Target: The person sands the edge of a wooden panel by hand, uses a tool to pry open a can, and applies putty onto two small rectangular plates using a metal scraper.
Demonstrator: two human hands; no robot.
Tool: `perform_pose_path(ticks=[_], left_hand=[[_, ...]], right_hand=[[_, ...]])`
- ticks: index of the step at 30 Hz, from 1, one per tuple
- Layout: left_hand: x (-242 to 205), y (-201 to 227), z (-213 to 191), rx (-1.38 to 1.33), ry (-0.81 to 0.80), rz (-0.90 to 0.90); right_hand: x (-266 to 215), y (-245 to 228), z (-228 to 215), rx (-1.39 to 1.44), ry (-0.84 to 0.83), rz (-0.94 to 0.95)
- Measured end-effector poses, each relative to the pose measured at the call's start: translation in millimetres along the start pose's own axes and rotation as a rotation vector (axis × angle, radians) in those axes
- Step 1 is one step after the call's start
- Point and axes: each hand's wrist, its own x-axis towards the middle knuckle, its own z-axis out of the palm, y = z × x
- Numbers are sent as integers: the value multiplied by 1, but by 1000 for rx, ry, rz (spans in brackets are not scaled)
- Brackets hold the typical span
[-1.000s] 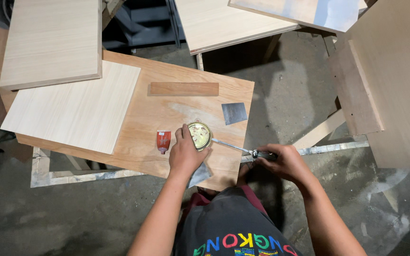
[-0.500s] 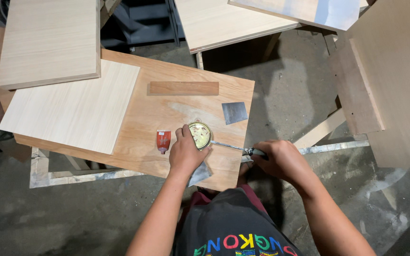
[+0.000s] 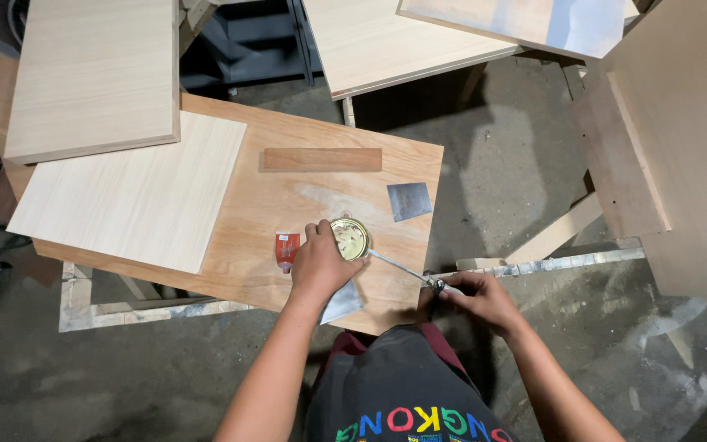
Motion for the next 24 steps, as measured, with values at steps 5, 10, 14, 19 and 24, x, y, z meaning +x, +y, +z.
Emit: perform_pose_path(ticks=[5, 10, 14, 19, 24], left_hand=[[-6, 9, -15, -64, 122, 16], [5, -24, -35, -333, 210, -58], [9, -71, -28, -1240, 87, -131], [76, -208, 45, -2222, -480, -107], [114, -282, 95, -2508, -706, 17]], right_hand=[[0, 17, -1, 100, 100, -98], [9, 1, 7, 128, 174, -136], [47, 34, 32, 59, 192, -149], [75, 43, 73, -75, 227, -98], [75, 28, 86, 60, 220, -80]])
